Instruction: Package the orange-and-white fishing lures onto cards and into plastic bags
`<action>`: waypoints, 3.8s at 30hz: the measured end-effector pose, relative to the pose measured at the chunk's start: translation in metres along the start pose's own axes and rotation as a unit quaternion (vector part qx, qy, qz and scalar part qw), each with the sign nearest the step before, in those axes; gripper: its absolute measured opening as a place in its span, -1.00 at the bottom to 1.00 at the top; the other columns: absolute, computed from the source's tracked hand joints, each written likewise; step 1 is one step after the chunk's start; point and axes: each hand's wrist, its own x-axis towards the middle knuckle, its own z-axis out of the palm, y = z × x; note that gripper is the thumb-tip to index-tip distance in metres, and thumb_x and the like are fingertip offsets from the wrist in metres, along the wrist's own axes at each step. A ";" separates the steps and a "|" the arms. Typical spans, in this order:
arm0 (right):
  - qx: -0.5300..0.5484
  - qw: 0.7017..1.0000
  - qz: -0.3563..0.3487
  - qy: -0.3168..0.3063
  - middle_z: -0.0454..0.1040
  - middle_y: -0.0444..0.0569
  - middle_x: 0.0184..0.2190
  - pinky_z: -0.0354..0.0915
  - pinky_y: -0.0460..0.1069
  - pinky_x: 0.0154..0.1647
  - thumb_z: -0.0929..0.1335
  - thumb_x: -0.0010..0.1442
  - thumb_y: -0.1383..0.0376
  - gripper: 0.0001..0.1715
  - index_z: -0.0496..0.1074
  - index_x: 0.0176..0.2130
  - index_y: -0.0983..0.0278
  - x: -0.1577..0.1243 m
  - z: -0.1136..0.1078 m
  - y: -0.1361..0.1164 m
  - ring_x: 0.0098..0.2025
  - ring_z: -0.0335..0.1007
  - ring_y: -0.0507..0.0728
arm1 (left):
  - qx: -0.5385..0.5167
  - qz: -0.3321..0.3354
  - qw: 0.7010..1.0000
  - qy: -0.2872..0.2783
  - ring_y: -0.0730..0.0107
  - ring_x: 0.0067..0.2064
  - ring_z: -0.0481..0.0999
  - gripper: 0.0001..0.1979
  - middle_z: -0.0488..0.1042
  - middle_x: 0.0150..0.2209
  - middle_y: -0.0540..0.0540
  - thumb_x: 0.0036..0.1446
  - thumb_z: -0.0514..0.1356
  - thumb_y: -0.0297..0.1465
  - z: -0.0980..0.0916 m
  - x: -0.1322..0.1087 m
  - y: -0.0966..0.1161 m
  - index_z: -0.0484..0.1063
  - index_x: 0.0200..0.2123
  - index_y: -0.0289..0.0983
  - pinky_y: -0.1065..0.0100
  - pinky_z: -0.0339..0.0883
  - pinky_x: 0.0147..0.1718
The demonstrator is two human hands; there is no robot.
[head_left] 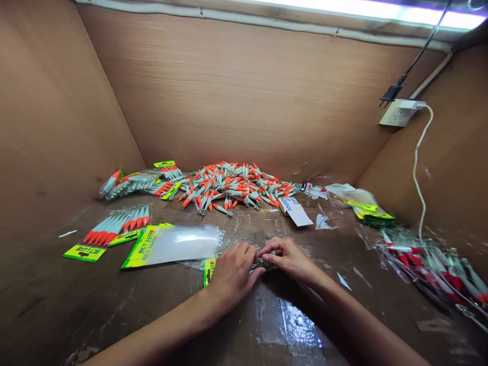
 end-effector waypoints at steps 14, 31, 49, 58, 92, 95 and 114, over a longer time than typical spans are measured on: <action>-0.028 0.994 0.037 -0.103 0.60 -0.11 -0.40 0.22 -0.10 -0.38 0.47 0.05 0.20 -0.73 0.64 -0.25 0.29 0.001 -0.022 0.026 -0.39 0.42 0.07 | -0.057 0.023 0.998 0.005 0.27 -0.21 0.42 -0.86 0.42 -0.27 -0.02 0.35 0.13 -0.30 0.004 -0.009 -0.005 0.37 -0.29 -0.20 0.29 0.23 -0.26; -0.046 0.993 0.015 -0.105 0.62 -0.09 -0.35 0.26 -0.08 -0.30 0.45 0.10 0.21 -0.77 0.62 -0.25 0.27 -0.001 -0.021 0.022 -0.32 0.46 0.12 | -0.110 0.027 0.994 0.008 0.27 -0.22 0.41 -0.83 0.43 -0.29 -0.03 0.31 0.19 -0.28 0.004 -0.008 -0.011 0.38 -0.33 -0.21 0.31 0.24 -0.28; -0.095 0.993 0.012 -0.070 0.59 -0.10 -0.34 0.24 -0.09 -0.29 0.46 0.07 0.24 -0.84 0.64 -0.30 0.22 -0.005 -0.012 0.010 -0.31 0.45 0.09 | -0.106 0.043 0.993 0.008 0.01 0.31 0.22 -0.61 0.32 0.23 -0.19 0.24 0.22 -0.29 0.010 -0.028 -0.035 0.31 0.12 -0.14 -0.10 0.18 0.25; -0.133 0.991 0.006 -0.017 0.56 -0.01 -0.20 0.27 -0.02 -0.11 0.37 0.21 0.28 -0.72 0.62 -0.10 0.20 -0.003 -0.007 0.005 -0.15 0.45 0.17 | -0.049 0.049 0.997 -0.031 0.03 0.38 0.11 -0.42 0.14 0.37 -0.19 0.32 0.13 -0.23 0.011 -0.030 -0.033 0.08 0.35 -0.11 -0.16 0.08 0.29; 0.242 0.968 0.062 0.004 0.59 0.07 -0.17 0.38 0.08 -0.06 0.45 0.14 0.04 -0.26 0.29 0.20 0.29 0.005 0.021 0.012 -0.18 0.53 0.15 | -0.065 0.040 0.997 -0.015 -0.02 0.39 0.09 -0.34 0.11 0.38 -0.22 0.32 0.14 -0.24 0.015 -0.033 -0.031 -0.05 0.39 -0.10 -0.19 0.07 0.28; 0.191 0.981 0.043 0.014 0.60 0.06 -0.14 0.37 0.08 -0.02 0.48 0.11 0.15 -0.23 0.26 0.23 0.26 0.005 0.023 0.014 -0.09 0.53 0.18 | -0.091 0.034 0.995 -0.016 0.03 0.39 0.08 -0.37 0.12 0.38 -0.20 0.33 0.11 -0.30 0.015 -0.032 -0.032 -0.05 0.39 -0.10 -0.17 0.07 0.29; -0.254 0.963 0.072 0.057 0.55 -0.04 -0.27 0.14 -0.04 -0.34 0.45 0.06 0.08 -0.71 0.49 -0.26 0.20 -0.010 -0.002 0.005 -0.23 0.44 0.18 | -0.165 -0.039 0.950 -0.262 0.28 -0.43 0.46 -0.77 0.52 -0.49 -0.01 -0.08 0.34 -0.19 -0.025 0.073 -0.050 0.57 -0.38 -0.21 0.39 0.16 -0.46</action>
